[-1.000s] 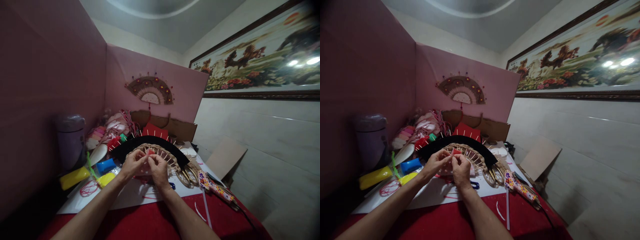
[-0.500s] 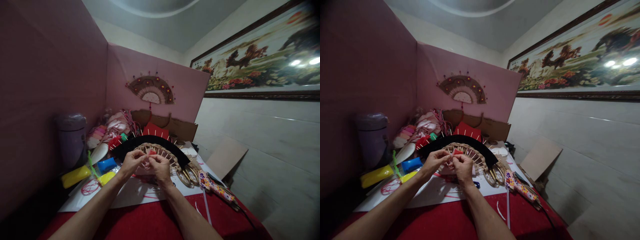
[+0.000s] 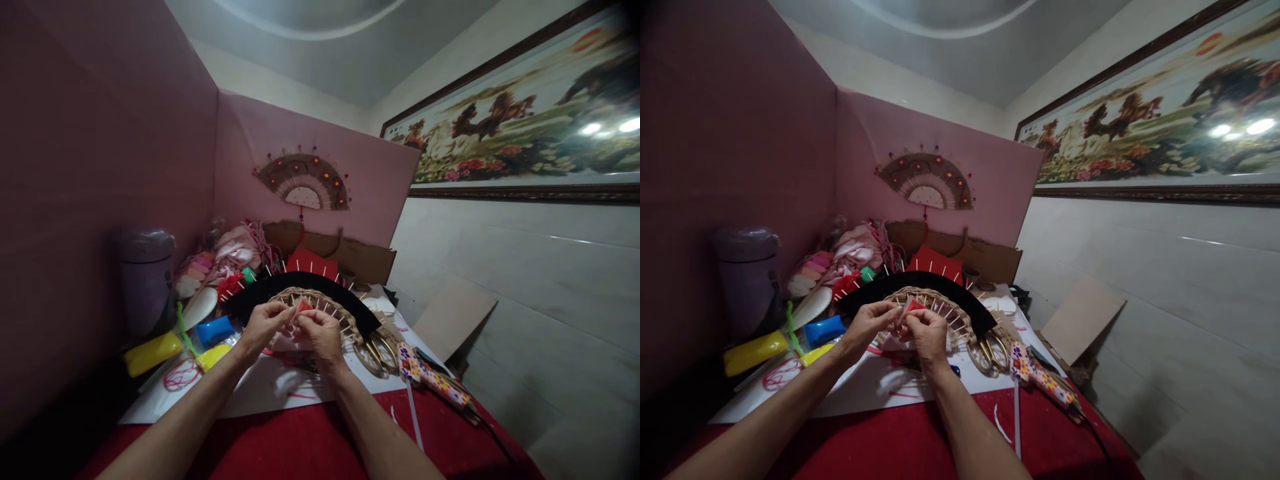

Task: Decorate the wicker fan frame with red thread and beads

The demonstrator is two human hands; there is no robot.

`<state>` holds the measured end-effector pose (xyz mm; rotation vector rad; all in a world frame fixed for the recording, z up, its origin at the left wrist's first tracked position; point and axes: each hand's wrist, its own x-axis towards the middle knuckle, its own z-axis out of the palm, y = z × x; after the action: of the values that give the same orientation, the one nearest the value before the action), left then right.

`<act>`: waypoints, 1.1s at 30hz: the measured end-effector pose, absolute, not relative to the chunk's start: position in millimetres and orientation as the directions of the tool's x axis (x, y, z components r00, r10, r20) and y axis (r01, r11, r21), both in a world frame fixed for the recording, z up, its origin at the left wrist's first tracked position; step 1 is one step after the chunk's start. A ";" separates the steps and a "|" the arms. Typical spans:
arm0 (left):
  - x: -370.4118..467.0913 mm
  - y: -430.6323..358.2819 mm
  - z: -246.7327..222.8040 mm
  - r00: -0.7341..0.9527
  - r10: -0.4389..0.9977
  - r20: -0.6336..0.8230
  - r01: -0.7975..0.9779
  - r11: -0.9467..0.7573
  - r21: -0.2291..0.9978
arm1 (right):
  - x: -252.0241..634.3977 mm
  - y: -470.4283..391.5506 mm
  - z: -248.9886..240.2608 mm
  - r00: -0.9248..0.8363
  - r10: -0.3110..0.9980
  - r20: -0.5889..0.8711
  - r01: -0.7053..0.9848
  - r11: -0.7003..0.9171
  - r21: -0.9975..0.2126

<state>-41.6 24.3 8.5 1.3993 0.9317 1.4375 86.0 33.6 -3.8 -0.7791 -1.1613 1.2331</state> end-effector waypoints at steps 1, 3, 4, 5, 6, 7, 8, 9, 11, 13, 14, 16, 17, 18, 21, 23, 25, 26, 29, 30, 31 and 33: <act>-41.1 23.8 9.3 0.046 0.946 0.319 -0.097 -0.314 0.944 | 85.7 34.4 -4.3 -0.058 0.969 0.242 -0.298 0.214 -0.930; -40.6 23.0 10.4 0.056 0.946 0.320 -0.101 -0.313 0.944 | 85.6 35.7 -5.2 -0.047 0.968 0.248 -0.298 0.223 -0.928; -40.5 22.8 10.7 0.060 0.946 0.320 -0.104 -0.313 0.944 | 85.7 36.0 -5.6 -0.042 0.967 0.252 -0.297 0.229 -0.927; -40.6 22.8 10.8 0.063 0.945 0.320 -0.109 -0.312 0.944 | 85.9 36.2 -5.8 -0.038 0.966 0.256 -0.295 0.234 -0.926; -40.8 22.9 10.8 0.067 0.946 0.319 -0.114 -0.310 0.944 | 86.1 36.2 -6.1 -0.034 0.965 0.259 -0.292 0.238 -0.926; -41.1 23.2 10.6 0.070 0.946 0.316 -0.118 -0.307 0.944 | 86.3 36.1 -6.3 -0.032 0.965 0.262 -0.289 0.242 -0.926; -41.4 23.5 10.4 0.073 0.947 0.312 -0.122 -0.302 0.945 | 86.5 36.1 -6.5 -0.029 0.964 0.265 -0.286 0.246 -0.926; -41.6 23.9 10.2 0.077 0.948 0.308 -0.126 -0.297 0.947 | 86.6 36.1 -6.8 -0.026 0.963 0.268 -0.283 0.250 -0.926; -42.0 24.3 9.8 0.082 0.951 0.299 -0.132 -0.287 0.949 | 86.5 36.4 -7.5 -0.020 0.961 0.274 -0.279 0.258 -0.925; -41.8 24.3 9.5 0.084 0.952 0.295 -0.138 -0.282 0.949 | 86.3 37.1 -8.2 -0.017 0.960 0.281 -0.275 0.266 -0.924; -41.6 24.1 9.3 0.084 0.952 0.294 -0.141 -0.281 0.949 | 86.3 37.4 -8.5 -0.018 0.958 0.285 -0.272 0.269 -0.924; -41.0 24.0 8.8 0.086 0.952 0.292 -0.145 -0.279 0.949 | 86.3 37.7 -8.7 -0.020 0.955 0.296 -0.262 0.281 -0.923; -40.8 24.2 8.5 0.087 0.953 0.291 -0.146 -0.277 0.950 | 86.3 37.6 -8.6 -0.021 0.952 0.305 -0.254 0.290 -0.923; -40.7 24.6 8.1 0.089 0.953 0.291 -0.147 -0.276 0.950 | 86.5 37.5 -8.6 -0.021 0.949 0.314 -0.247 0.299 -0.922; -41.2 26.5 6.7 0.097 0.951 0.293 -0.151 -0.277 0.949 | 86.9 36.9 -8.6 -0.025 0.940 0.339 -0.223 0.325 -0.919; -41.9 27.7 5.8 0.100 0.949 0.299 -0.152 -0.283 0.947 | 87.0 36.9 -9.0 -0.031 0.936 0.350 -0.209 0.337 -0.918; -42.6 28.4 5.0 0.100 0.947 0.306 -0.150 -0.289 0.945 | 86.9 37.3 -9.5 -0.034 0.932 0.362 -0.195 0.349 -0.917; -42.9 28.6 4.6 0.100 0.946 0.307 -0.147 -0.291 0.945 | 86.8 37.5 -9.8 -0.036 0.929 0.369 -0.186 0.356 -0.916; -43.8 28.7 3.9 0.099 0.946 0.309 -0.129 -0.295 0.947 | 86.2 38.1 -11.0 -0.043 0.919 0.391 -0.159 0.380 -0.911; -44.0 28.7 3.7 0.099 0.946 0.310 -0.121 -0.298 0.947 | 86.0 38.1 -11.5 -0.047 0.916 0.399 -0.149 0.388 -0.909; -44.2 28.8 3.6 0.098 0.945 0.312 -0.113 -0.301 0.947 | 85.8 38.0 -12.1 -0.051 0.913 0.406 -0.140 0.396 -0.908; -44.2 29.2 3.2 0.096 0.943 0.318 -0.096 -0.309 0.946 | 85.3 37.4 -13.1 -0.054 0.907 0.419 -0.122 0.410 -0.904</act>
<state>-44.2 29.2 3.2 1.4267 0.8987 1.3890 85.3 37.4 -13.1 -0.7752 -1.3588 0.9916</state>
